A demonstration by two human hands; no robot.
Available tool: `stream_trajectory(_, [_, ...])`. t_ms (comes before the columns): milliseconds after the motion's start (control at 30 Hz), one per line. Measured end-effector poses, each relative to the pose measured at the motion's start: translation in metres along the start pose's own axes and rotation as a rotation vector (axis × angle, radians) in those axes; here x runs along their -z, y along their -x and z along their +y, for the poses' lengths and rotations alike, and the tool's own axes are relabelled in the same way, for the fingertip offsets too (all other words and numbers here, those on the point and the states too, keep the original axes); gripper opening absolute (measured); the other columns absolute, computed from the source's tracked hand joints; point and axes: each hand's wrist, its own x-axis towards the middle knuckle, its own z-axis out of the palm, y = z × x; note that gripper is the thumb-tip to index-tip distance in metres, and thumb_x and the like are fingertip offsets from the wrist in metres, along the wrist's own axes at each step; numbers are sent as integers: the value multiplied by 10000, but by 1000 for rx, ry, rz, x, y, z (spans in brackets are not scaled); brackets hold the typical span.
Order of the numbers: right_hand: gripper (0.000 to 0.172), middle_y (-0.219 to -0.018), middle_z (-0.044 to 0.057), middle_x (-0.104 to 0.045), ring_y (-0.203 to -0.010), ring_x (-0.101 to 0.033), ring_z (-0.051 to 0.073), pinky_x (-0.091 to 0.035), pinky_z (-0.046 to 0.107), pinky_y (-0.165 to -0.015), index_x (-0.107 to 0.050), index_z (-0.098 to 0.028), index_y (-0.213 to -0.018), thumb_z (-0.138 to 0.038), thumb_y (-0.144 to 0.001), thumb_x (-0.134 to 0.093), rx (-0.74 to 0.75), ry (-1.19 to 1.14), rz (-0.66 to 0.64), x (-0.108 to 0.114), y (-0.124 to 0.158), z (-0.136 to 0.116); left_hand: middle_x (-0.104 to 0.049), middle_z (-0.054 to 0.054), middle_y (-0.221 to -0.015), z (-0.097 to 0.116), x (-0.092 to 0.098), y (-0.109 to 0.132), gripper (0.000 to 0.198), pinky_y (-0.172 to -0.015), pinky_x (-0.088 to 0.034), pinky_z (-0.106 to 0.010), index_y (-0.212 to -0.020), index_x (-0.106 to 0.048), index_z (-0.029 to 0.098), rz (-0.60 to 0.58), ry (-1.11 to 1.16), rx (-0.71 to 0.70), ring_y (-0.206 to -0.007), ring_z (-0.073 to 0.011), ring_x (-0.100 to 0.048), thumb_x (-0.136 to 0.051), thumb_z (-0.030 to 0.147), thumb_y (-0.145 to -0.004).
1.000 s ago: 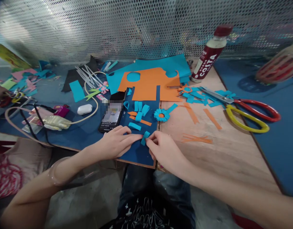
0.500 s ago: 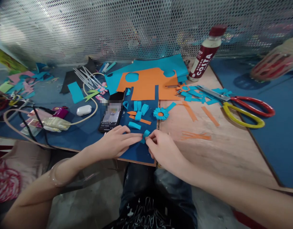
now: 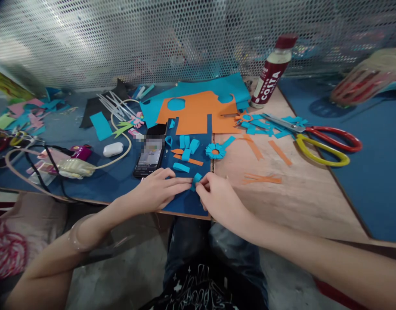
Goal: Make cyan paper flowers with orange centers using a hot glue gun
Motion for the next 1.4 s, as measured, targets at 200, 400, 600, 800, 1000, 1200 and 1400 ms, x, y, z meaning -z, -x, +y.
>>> stream_trajectory(200, [162,-465,-67,-531,-418,-502,97,-374,225,-462,-480,-207,-752,-246,-909,-470,38,19,23,-1,-1,4,-602,19,-1400,0,-2,0,372,-802,-393,-345,-1328,-568,191,9,-1,-8,-966,-226,-455,-453,174,-975])
stream_trajectory(400, [175,-478,-70,-536,-361,-446,81,-349,224,-428,-470,-209,-747,-266,-913,-467,34,42,24,-3,-1,5,-607,14,-1393,-1,-2,1,362,-813,-406,-353,-1309,-583,190,22,12,-14,-968,-231,-457,-437,170,-978])
stream_trajectory(600, [163,-475,-63,-537,-429,-512,97,-385,222,-476,-474,-206,-741,-224,-903,-473,60,62,41,-4,1,4,-618,6,-1382,1,-4,1,356,-804,-413,-356,-1292,-606,203,36,5,-6,-960,-230,-469,-448,169,-975])
stream_trajectory(800, [128,-491,-59,-554,-363,-444,84,-369,234,-460,-497,-198,-776,-238,-896,-476,27,120,0,2,0,-1,-619,27,-1379,1,-3,0,352,-809,-420,-360,-1278,-614,196,52,18,-4,-967,-234,-465,-449,161,-969])
stream_trajectory(1000, [199,-608,-4,-630,-520,-543,134,-381,251,-542,-590,-165,-1004,-244,-868,-468,243,344,177,10,2,19,-608,15,-1394,0,-2,1,369,-810,-427,-354,-1279,-616,204,48,24,8,-950,-227,-463,-468,143,-947])
stream_trajectory(1200, [323,-545,-10,-577,-434,-411,118,-176,285,-489,-685,-201,-980,-160,-882,-380,706,798,226,9,5,39,-605,2,-1396,0,-2,1,356,-821,-438,-360,-1271,-611,194,49,37,1,-965,-228,-461,-459,150,-952])
stream_trajectory(1400, [353,-692,34,-663,-530,-526,143,-204,307,-502,-678,-208,-1099,-151,-926,-375,777,1018,127,11,3,38,-602,-31,-1396,-1,-4,2,356,-818,-443,-352,-1288,-595,190,31,50,16,-967,-223,-464,-434,167,-972])
